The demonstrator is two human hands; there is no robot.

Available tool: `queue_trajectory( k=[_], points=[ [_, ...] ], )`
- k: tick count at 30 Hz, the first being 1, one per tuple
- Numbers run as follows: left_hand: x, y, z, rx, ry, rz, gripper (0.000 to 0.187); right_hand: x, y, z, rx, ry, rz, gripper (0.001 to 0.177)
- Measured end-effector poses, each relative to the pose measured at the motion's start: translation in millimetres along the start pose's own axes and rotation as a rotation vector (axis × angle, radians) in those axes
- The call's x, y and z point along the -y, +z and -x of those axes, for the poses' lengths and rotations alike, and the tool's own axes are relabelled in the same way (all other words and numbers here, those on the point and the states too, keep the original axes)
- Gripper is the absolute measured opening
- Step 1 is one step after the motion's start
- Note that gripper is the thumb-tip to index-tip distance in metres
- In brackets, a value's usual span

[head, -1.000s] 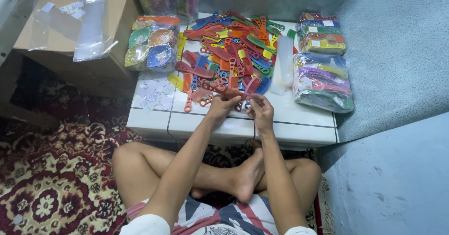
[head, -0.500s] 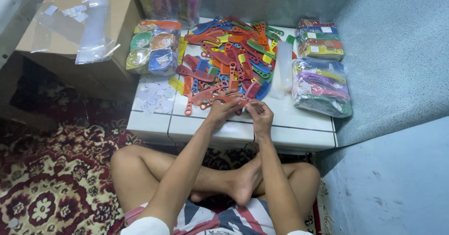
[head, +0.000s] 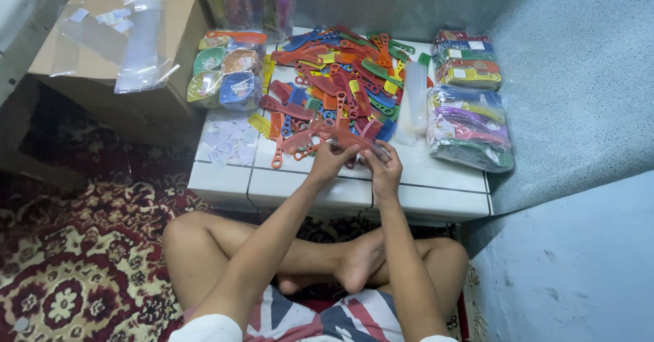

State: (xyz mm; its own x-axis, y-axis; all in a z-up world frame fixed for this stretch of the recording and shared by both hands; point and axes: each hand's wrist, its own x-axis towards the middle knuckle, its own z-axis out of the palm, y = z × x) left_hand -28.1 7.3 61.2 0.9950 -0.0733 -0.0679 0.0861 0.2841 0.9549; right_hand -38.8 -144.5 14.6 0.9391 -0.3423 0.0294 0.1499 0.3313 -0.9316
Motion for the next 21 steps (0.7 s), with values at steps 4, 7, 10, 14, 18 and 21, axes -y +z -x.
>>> queue_trajectory(
  k=[4,7,10,14,18,21],
  points=[
    [-3.1,6.0,3.4,-0.061,0.465,-0.482,0.047,18.8,7.7,-1.9,-0.081,0.049,-0.132,0.042],
    [-6.0,-6.7,0.9,-0.185,0.960,-0.982,0.042,13.5,-0.3,-15.5,-0.178,0.083,-0.240,0.035],
    [-3.2,-3.3,7.5,-0.211,0.616,-1.272,0.071,23.4,21.2,-31.8,-0.182,0.079,-0.234,0.029],
    [-15.6,6.8,9.0,-0.047,0.387,-1.463,0.083,45.9,90.2,-65.5,-0.082,0.067,-0.166,0.031],
    [-5.4,7.0,2.6,-0.068,0.343,-1.529,0.079,56.3,175.1,-93.3,0.092,-0.003,-0.034,0.028],
    [24.5,-0.1,-15.7,-0.076,0.414,-1.541,0.085,65.3,238.4,-115.8,0.162,0.018,0.053,0.025]
  ],
)
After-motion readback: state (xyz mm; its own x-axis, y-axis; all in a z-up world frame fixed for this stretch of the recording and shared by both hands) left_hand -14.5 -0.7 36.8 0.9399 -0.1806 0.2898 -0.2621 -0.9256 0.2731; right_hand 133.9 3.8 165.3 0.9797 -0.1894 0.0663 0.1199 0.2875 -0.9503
